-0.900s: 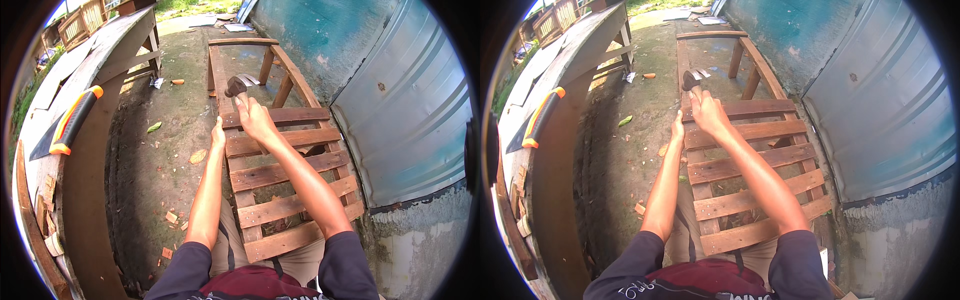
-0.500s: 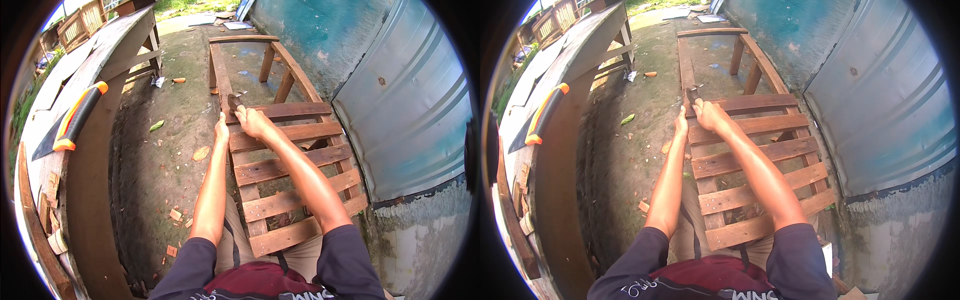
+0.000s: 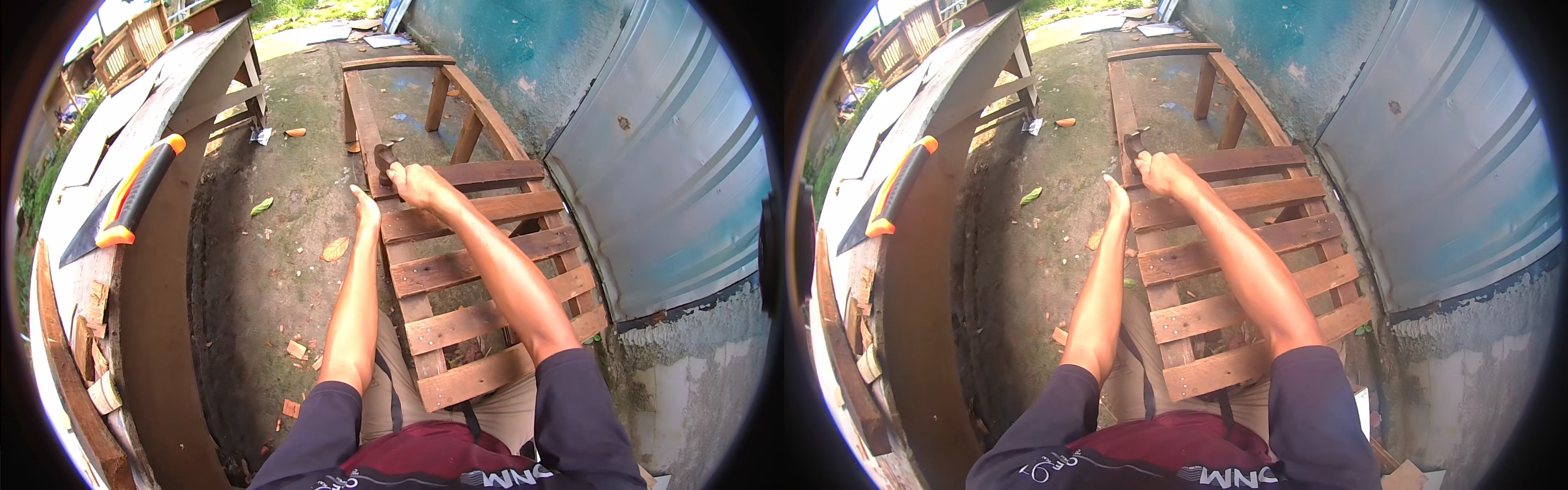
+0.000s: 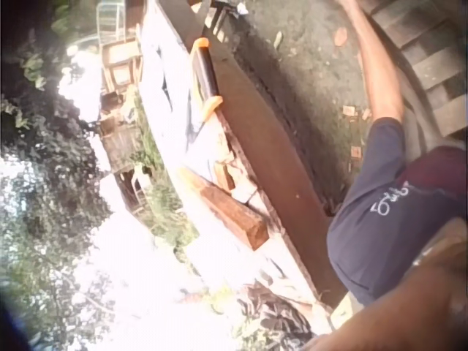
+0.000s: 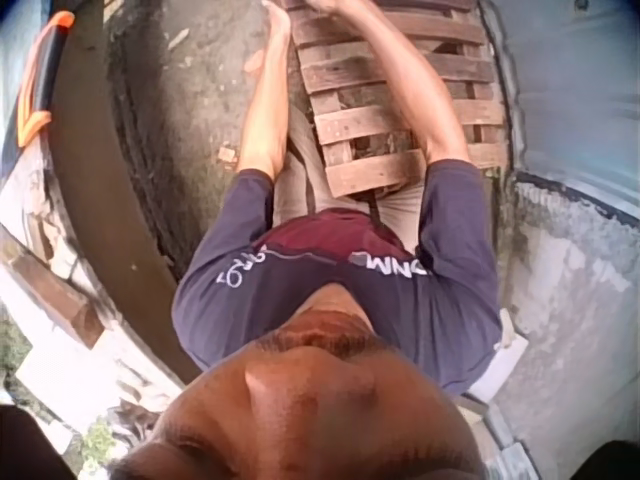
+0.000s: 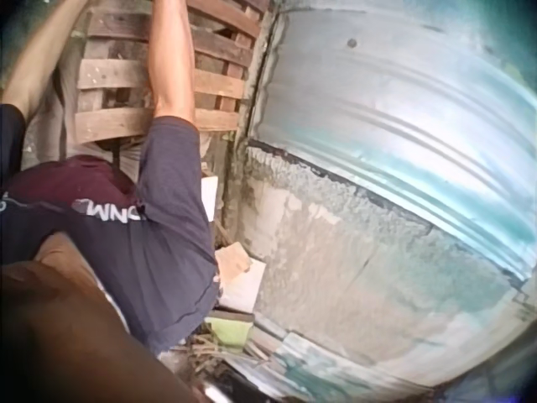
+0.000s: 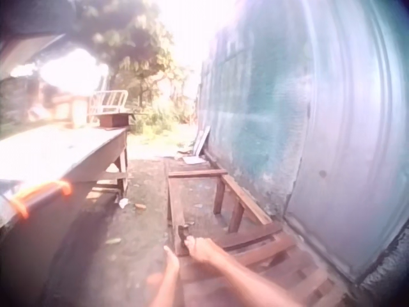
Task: The person uses a hammer to remove nails from a wooden pallet and then splits the planks into smaller pieces. The person repeatedly hammers and separates the wood, producing small offcuts on the work surface.
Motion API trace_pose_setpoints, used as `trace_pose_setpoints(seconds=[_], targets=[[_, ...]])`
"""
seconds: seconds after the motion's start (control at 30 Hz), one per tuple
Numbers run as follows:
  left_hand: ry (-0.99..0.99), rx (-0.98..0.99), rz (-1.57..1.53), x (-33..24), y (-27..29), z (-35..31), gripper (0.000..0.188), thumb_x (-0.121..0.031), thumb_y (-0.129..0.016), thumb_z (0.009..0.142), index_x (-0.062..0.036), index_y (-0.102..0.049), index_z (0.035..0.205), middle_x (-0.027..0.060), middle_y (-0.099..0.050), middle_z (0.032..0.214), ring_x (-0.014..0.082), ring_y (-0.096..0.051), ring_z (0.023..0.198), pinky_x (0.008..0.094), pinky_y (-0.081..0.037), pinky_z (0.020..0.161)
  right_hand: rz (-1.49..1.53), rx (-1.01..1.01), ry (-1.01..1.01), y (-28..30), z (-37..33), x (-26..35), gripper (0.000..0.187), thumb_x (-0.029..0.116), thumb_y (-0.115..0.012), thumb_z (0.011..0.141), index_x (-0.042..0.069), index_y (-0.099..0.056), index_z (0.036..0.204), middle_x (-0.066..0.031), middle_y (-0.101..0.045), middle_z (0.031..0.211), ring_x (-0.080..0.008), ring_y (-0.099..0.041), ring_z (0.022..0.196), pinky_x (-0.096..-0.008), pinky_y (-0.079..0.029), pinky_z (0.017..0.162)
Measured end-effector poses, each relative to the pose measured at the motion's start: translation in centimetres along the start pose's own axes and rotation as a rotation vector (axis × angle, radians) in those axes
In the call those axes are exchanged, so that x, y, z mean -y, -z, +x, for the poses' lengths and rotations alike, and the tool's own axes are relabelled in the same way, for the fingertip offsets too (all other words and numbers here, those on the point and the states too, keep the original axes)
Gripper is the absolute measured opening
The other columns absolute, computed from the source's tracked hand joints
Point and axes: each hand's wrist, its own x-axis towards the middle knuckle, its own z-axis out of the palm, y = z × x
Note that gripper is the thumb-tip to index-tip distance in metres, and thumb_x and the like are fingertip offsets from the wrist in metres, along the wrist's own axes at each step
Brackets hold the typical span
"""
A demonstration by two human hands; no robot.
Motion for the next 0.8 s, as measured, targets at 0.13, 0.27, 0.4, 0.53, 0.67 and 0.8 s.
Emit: trace_pose_setpoints(seconds=[0.13,0.27,0.4,0.53,0.67,0.8], targets=[[-0.037,0.002,-0.047,-1.4,0.0,-1.7,0.104,-0.075,-0.006,0.098,0.0045,-0.061,0.134,0.0289,-0.057,0.14,0.0412,-0.049,0.137,0.0483,-0.034,0.115,0.074,-0.284,-0.013,-2.2,-2.1,1.4,0.04,0.037,-0.044,0.106,0.003,-0.06,0.12,-0.0306,-0.069,0.104,-0.052,-0.065,0.101,-0.0596,-0.051,0.088],[-0.08,-0.078,-0.084,3.3,2.7,2.2,0.096,-0.072,-0.011,0.101,-0.0007,-0.073,0.118,0.0265,-0.068,0.124,0.0416,-0.058,0.127,0.0483,-0.039,0.11,0.14,0.134,-0.188,0.9,-2.5,4.9,0.042,0.036,-0.042,0.107,0.003,-0.059,0.127,-0.029,-0.07,0.103,-0.0501,-0.067,0.101,-0.0576,-0.053,0.09],[-0.045,0.024,-0.221,2.8,0.7,4.2,0.095,-0.073,-0.014,0.101,-0.0009,-0.074,0.116,0.0219,-0.071,0.119,0.0373,-0.062,0.119,0.0465,-0.043,0.105,0.07,-0.236,0.02,-1.3,-3.6,1.8,0.044,0.038,-0.042,0.106,0.003,-0.058,0.127,-0.032,-0.068,0.108,-0.0536,-0.062,0.107,-0.0579,-0.049,0.096],[-0.088,0.049,-0.238,3.7,1.3,2.1,0.083,-0.066,-0.023,0.105,0.0022,-0.068,0.117,0.0148,-0.072,0.109,0.0254,-0.067,0.1,0.0387,-0.051,0.093,-0.095,-0.058,0.024,-0.7,-1.3,-0.2,0.045,0.038,-0.042,0.107,-0.001,-0.058,0.125,-0.0305,-0.069,0.104,-0.0479,-0.069,0.093,-0.0546,-0.056,0.084],[-0.205,0.044,-0.389,1.6,2.2,-2.1,0.079,-0.064,-0.027,0.106,0.0041,-0.056,0.133,0.0209,-0.065,0.129,0.0296,-0.063,0.118,0.0383,-0.049,0.1,0.036,0.095,-0.15,2.0,-3.6,1.5,0.051,0.041,-0.044,0.107,-0.006,-0.064,0.103,-0.0316,-0.069,0.086,-0.0411,-0.072,0.082,-0.0507,-0.056,0.068],[-0.763,-0.105,0.075,-5.0,2.3,-5.6,0.065,-0.051,-0.057,0.1,0.0,-0.051,0.14,0.0211,-0.057,0.141,0.0339,-0.055,0.13,0.0459,-0.04,0.111,0.227,-0.122,-0.171,1.7,-8.1,-3.7,0.06,0.048,-0.046,0.105,-0.01,-0.062,0.096,-0.029,-0.066,0.08,-0.0398,-0.068,0.061,-0.0479,-0.053,0.063]])
